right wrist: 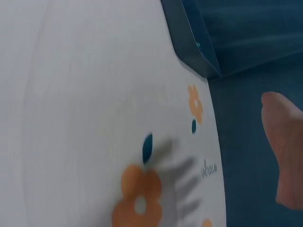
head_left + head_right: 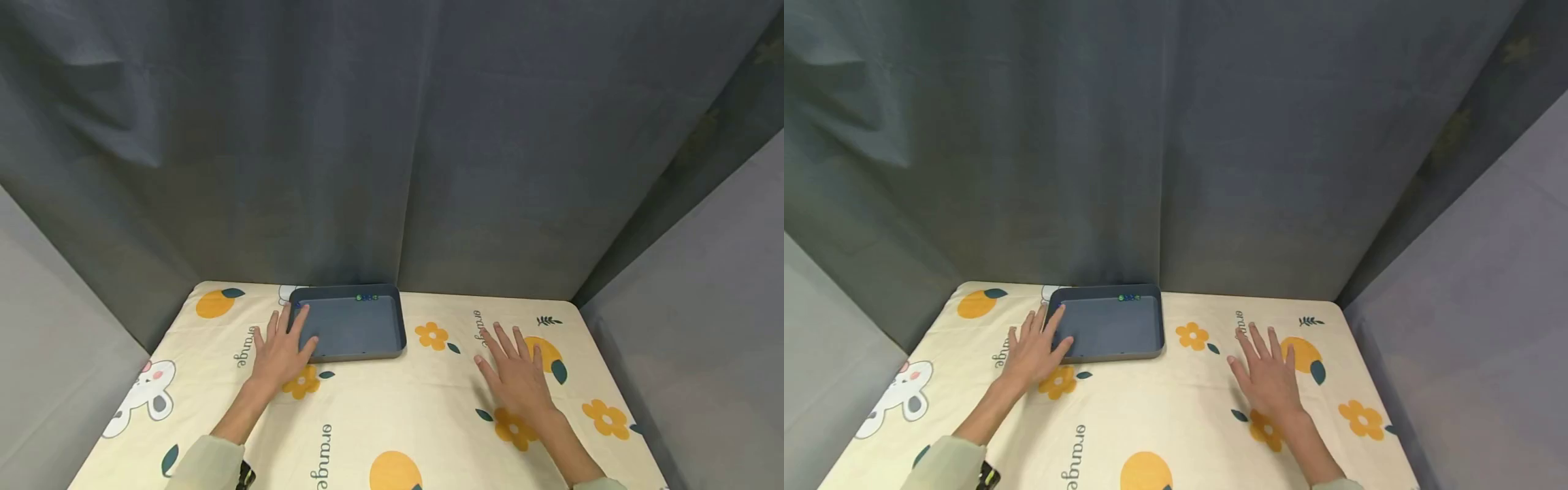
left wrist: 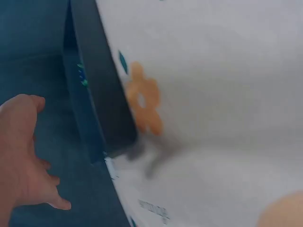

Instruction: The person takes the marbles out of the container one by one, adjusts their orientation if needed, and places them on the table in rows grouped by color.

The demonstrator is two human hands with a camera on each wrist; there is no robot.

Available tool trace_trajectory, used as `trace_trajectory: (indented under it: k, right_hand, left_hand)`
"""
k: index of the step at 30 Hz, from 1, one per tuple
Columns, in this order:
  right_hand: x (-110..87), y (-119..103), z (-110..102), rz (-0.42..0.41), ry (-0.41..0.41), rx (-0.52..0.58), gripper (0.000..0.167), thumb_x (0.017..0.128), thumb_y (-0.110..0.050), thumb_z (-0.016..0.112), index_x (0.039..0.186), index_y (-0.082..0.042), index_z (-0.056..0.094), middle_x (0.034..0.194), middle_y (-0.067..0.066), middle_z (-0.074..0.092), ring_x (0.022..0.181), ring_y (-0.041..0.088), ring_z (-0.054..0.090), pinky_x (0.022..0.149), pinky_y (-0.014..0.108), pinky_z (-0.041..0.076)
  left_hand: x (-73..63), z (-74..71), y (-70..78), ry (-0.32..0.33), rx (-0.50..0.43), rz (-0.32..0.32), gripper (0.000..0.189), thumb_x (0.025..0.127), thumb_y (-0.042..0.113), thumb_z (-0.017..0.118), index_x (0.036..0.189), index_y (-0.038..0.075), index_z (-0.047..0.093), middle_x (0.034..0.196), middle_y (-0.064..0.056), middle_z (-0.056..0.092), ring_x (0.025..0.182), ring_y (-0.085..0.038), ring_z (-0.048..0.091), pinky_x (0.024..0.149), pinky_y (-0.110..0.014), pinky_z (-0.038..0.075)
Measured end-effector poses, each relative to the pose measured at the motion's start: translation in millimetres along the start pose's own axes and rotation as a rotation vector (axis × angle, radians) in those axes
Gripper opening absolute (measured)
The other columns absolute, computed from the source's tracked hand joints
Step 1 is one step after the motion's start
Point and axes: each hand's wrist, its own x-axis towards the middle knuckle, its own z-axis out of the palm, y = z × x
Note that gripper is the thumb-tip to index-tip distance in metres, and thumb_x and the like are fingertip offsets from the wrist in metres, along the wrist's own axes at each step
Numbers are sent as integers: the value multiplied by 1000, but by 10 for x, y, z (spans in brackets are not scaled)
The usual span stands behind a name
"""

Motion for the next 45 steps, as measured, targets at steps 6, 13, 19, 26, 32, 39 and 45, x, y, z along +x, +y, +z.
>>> trace_trajectory:
  k: [6, 13, 19, 26, 32, 39, 45]
  right_hand:
    - [136, -210, 142, -44, 10, 25, 61, 104, -48, 44, 154, -13, 39, 160, 14, 29, 147, 42, 14, 109, 72, 8]
    - [312, -421, 360, -68, 5, 60, 56, 104, -45, 45, 152, -15, 43, 159, 13, 32, 147, 42, 17, 109, 72, 12]
    - [503, -592, 525, -58, -51, 79, 55, 104, -45, 45, 152, -17, 44, 159, 10, 33, 147, 41, 17, 109, 72, 10]
    - [642, -747, 656, -45, -80, 91, 59, 104, -46, 43, 153, -13, 41, 160, 10, 31, 147, 41, 17, 109, 71, 11]
    - [779, -848, 734, -49, -91, 40, 61, 105, -49, 40, 154, -12, 39, 161, 9, 29, 147, 41, 17, 110, 70, 13]
    - [914, -960, 900, -42, -121, 0, 63, 105, -50, 38, 155, -12, 37, 162, 10, 27, 148, 41, 16, 110, 70, 13]
    - [901, -947, 982, -7, -136, -37, 65, 104, -50, 39, 155, -9, 35, 162, 10, 26, 148, 39, 16, 112, 68, 13]
  left_hand:
    - [-10, 98, -242, -35, 1, -73, 76, 102, 44, 49, 160, 10, 15, 162, -25, 8, 146, -49, 6, 106, -76, 3]
    - [20, 228, -383, -77, -15, -118, 78, 103, 44, 45, 158, 0, 12, 162, -27, 9, 146, -49, 7, 107, -75, 2]
    - [28, 353, -476, -71, -3, -92, 76, 103, 42, 47, 157, -1, 15, 160, -29, 11, 145, -51, 10, 106, -76, 3]
    - [31, 481, -562, -61, 31, -78, 76, 102, 44, 48, 157, 1, 19, 161, -26, 14, 146, -47, 14, 108, -73, 6]
    - [57, 524, -590, -59, 48, -76, 75, 103, 44, 46, 157, 0, 20, 161, -24, 16, 146, -47, 14, 109, -73, 5]
    - [68, 545, -627, -62, 65, -107, 73, 103, 44, 43, 157, 0, 21, 162, -25, 13, 146, -48, 11, 109, -73, 2]
    - [46, 598, -583, -55, 77, -94, 67, 103, 39, 43, 157, 4, 25, 162, -23, 14, 146, -47, 10, 110, -71, 0]
